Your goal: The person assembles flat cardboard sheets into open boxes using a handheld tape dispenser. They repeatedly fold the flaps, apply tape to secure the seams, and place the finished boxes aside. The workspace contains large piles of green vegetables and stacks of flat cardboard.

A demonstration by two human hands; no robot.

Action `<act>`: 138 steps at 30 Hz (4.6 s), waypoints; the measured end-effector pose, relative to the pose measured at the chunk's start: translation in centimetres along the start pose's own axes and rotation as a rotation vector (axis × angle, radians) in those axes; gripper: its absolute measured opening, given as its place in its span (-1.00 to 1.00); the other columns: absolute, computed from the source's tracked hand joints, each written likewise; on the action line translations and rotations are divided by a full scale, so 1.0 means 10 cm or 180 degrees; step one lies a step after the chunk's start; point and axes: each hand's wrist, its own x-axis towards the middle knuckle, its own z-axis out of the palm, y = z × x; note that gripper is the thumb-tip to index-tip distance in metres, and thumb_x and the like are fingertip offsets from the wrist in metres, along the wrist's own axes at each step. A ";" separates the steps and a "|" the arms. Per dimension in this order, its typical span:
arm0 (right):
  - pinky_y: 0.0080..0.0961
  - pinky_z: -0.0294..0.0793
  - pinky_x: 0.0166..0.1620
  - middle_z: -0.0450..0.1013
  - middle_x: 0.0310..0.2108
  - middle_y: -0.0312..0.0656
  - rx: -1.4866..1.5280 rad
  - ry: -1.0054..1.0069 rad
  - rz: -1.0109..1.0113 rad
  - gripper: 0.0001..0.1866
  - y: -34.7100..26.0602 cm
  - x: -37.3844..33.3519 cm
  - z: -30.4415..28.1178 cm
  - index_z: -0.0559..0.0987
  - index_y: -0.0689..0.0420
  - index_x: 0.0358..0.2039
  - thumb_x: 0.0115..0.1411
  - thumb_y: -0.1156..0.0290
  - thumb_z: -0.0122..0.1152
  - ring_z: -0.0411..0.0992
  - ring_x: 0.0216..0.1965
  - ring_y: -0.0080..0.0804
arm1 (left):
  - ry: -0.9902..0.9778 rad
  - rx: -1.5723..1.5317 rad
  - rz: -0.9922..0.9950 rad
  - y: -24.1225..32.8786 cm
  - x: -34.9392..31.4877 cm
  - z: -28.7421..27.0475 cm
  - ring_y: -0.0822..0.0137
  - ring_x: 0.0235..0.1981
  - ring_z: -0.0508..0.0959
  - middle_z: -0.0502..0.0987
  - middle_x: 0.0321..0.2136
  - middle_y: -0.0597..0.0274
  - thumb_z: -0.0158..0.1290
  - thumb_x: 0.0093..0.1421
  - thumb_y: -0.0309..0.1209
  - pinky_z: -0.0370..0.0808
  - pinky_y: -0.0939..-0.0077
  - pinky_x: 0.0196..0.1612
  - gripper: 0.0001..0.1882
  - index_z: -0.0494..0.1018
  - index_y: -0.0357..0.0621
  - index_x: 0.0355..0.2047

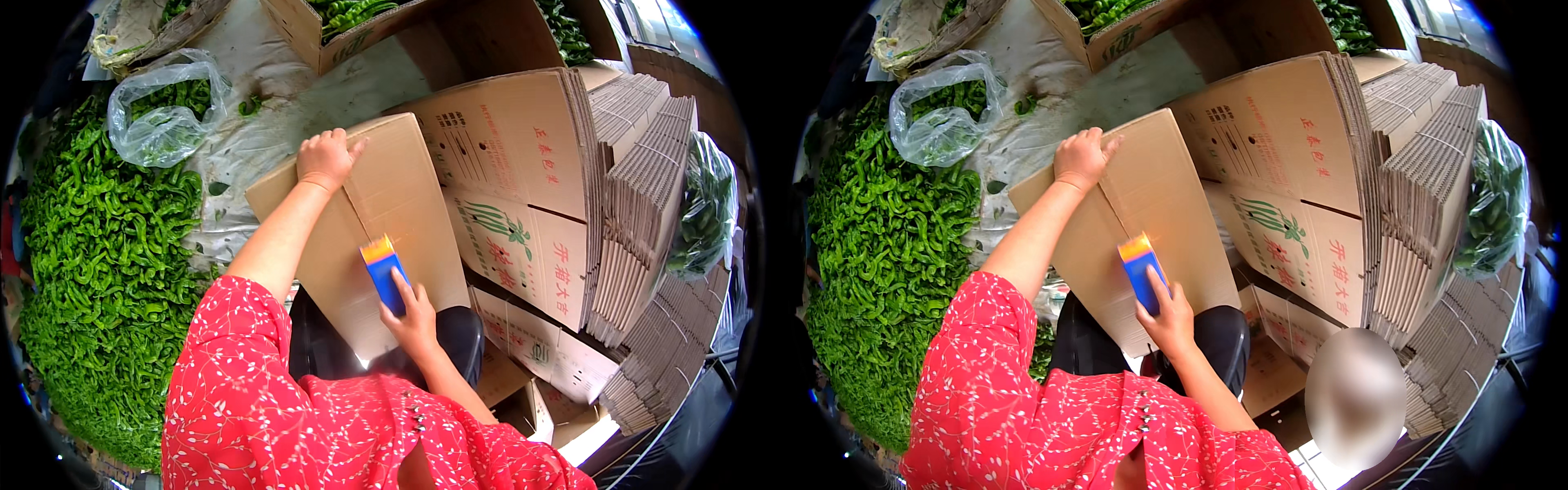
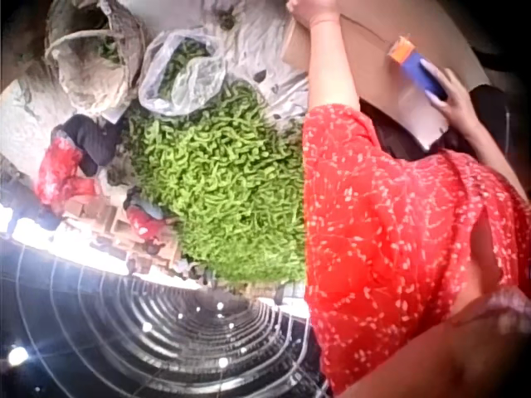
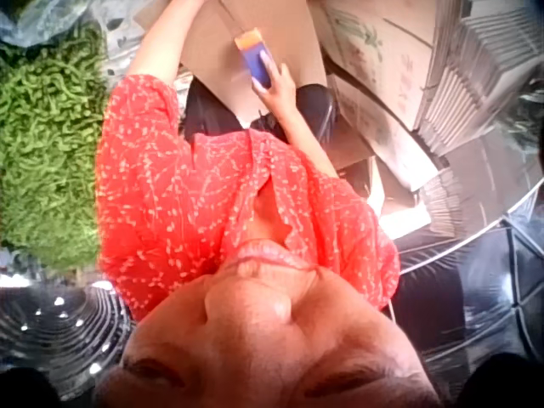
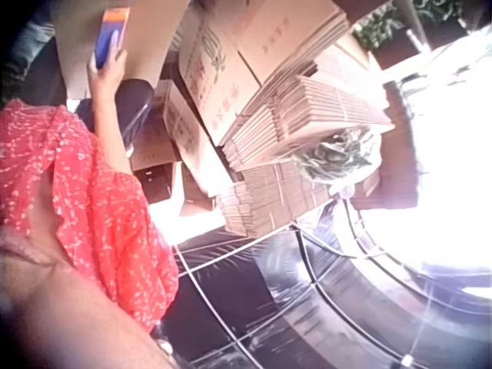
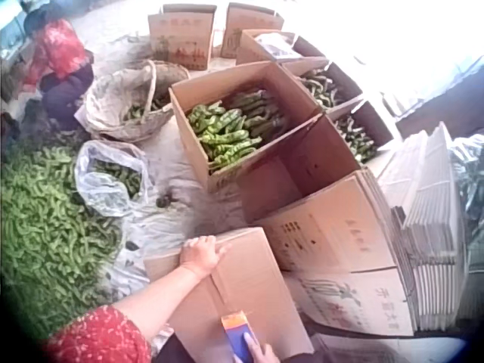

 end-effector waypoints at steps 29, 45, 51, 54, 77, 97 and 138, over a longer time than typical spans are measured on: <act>-0.19 0.51 -0.35 0.35 -0.33 0.03 -0.0440 -0.0761 0.0111 -0.21 2.61 -2.54 -0.22 0.29 -0.20 0.25 -0.03 0.21 0.38 0.45 -0.40 0.02 | 0.0007 0.0397 0.0506 1.22 -2.23 0.55 0.11 0.36 -0.03 -0.03 0.35 0.22 0.15 0.01 -0.05 -0.08 0.09 0.35 -0.06 -0.02 -0.07 0.32; -0.42 0.37 0.13 0.44 0.02 0.00 0.0572 -0.3133 -0.0075 -0.17 1.98 -1.33 -0.68 0.21 0.03 0.27 -0.01 0.30 0.37 0.42 0.07 -0.18 | -0.0124 -0.2489 -0.0554 1.39 -3.18 0.16 0.00 0.05 0.42 0.43 -0.03 -0.05 0.06 0.21 -0.22 0.35 0.22 0.11 -0.59 0.40 -0.20 -0.01; -0.35 0.31 0.18 0.40 0.07 -0.04 0.1388 -0.3198 -0.1106 -0.16 0.76 -0.76 -1.26 0.28 0.13 0.21 -0.12 0.39 0.45 0.35 0.12 -0.28 | -0.1543 -0.6327 -0.3040 1.43 -4.27 -0.48 0.30 -0.12 0.52 0.53 -0.17 0.21 -0.14 0.36 -0.24 0.48 0.29 -0.01 -0.66 0.39 -0.16 0.01; -0.32 0.31 0.19 0.39 0.09 -0.03 0.1150 -0.3459 -0.1588 -0.11 0.54 -0.53 -1.16 0.25 0.12 0.23 -0.13 0.31 0.47 0.34 0.13 -0.25 | -0.0610 -0.6624 -0.3276 1.53 -4.13 -0.82 0.29 -0.17 0.55 0.54 -0.21 0.20 -0.11 0.34 -0.28 0.53 0.37 -0.10 -0.71 0.40 -0.17 -0.04; -0.31 0.44 -0.09 0.42 -0.23 -0.13 -0.3853 -0.1595 -0.1593 -0.32 1.20 1.64 -2.17 0.40 -0.30 0.15 -0.06 0.25 0.32 0.42 -0.12 -0.22 | 0.0572 -0.3389 -0.3426 -0.40 -3.49 0.42 0.50 -0.58 0.47 0.52 -0.57 0.30 -0.06 0.33 -0.28 0.41 0.54 -0.46 -0.70 0.45 -0.20 -0.47; -0.21 0.39 -0.07 0.52 -0.17 0.06 0.0019 -0.0153 0.0813 -0.35 1.88 2.77 0.26 0.53 0.21 -0.08 0.18 -0.16 -0.06 0.46 -0.08 -0.05 | 0.1185 -0.5987 -0.3315 -0.39 -2.43 0.03 0.33 -0.20 0.53 0.51 -0.19 0.24 -0.18 0.32 -0.06 0.50 0.46 -0.17 -0.54 0.39 -0.17 -0.01; -0.27 0.41 -0.19 0.33 -0.33 -0.06 0.0283 -0.2895 -0.3430 -0.14 -0.19 0.90 -1.21 0.29 0.06 0.23 -0.12 0.28 0.43 0.35 -0.31 -0.06 | 0.0786 -0.6892 -0.2692 1.30 -2.87 -0.89 0.48 -0.35 0.51 0.56 -0.35 0.27 0.17 0.14 -0.47 0.45 0.54 -0.25 -0.79 0.54 -0.31 -0.22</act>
